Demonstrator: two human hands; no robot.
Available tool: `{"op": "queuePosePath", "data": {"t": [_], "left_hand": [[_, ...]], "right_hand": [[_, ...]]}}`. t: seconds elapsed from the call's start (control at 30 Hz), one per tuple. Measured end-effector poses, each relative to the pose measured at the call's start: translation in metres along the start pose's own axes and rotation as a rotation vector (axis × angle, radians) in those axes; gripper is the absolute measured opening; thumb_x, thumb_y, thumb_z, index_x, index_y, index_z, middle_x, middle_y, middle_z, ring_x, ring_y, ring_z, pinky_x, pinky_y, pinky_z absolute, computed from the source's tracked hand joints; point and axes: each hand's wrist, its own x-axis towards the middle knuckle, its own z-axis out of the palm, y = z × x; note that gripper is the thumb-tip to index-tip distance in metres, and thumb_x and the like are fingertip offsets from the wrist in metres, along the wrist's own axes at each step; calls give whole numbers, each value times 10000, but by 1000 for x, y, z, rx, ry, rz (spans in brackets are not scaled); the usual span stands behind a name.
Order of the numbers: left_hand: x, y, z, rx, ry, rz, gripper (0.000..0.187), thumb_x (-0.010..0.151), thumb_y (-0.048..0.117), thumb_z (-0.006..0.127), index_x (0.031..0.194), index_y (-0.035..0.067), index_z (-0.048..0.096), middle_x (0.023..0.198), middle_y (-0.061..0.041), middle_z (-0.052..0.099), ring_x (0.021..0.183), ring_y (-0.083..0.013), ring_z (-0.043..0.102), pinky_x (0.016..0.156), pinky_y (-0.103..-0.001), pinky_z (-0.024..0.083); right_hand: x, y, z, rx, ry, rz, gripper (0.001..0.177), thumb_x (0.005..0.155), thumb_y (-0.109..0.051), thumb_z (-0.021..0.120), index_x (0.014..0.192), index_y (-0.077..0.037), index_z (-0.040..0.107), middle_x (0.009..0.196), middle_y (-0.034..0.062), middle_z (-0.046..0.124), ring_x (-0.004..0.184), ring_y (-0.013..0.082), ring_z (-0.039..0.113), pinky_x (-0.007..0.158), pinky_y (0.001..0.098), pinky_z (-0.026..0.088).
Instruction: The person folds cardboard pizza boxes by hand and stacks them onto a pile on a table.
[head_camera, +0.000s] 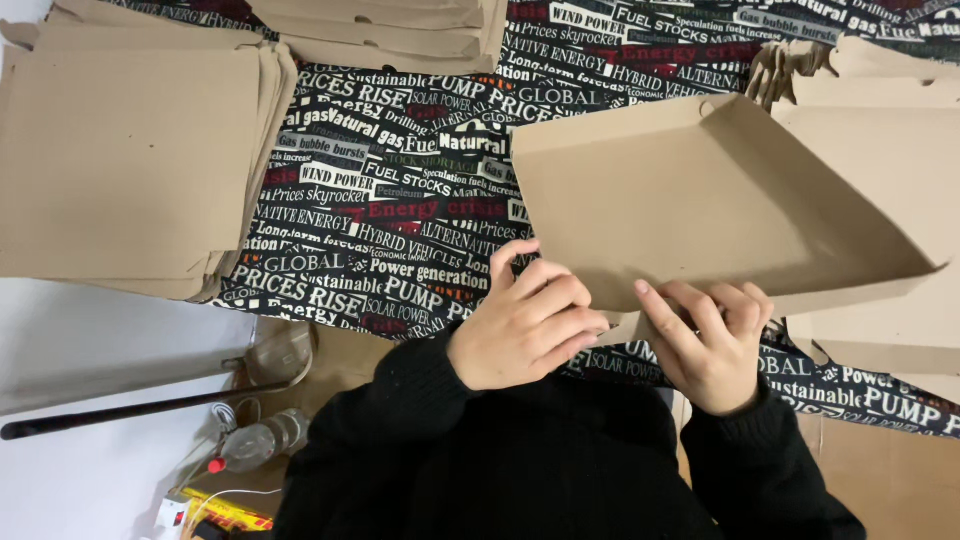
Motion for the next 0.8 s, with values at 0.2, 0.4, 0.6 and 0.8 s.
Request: {"op": "queuePosePath", "data": {"t": [0.2,0.4,0.6,0.8], "left_hand": [[3,8,-6,-44,128,-66,214,1120,277,581,978,203,723,961,24,548,1028,-238,536,1204,-588,232],[2,4,-13,-329,64,79,102,1074,226,692,1051,127,703,1051,-34,596,1013,-242,588,960,-432,478],[5,8,11,14,143,344,104,1080,133,685,1071,230,724,953,19,608,816,-149,588,742,-299,492],[14,10,19,143,324,463,214,1140,167,686,1318,246,774,953,109,577,810,-115,521,702,-263,502]], "right_hand": [[26,-15,-23,171,95,-10,134,979,-78,756,1108,-102,783,1032,60,756,931,285,604,1060,488,425],[-1,5,-21,202,417,-105,155,934,132,788,827,28,744,849,186,743,745,352,707,705,422,505],[-20,9,-16,113,481,-126,159,963,114,736,838,26,690,841,200,668,717,373,655,639,473,540],[13,-12,-34,72,314,-37,78,988,-18,873,1017,-2,803,1005,171,804,816,303,686,750,414,496]]}}
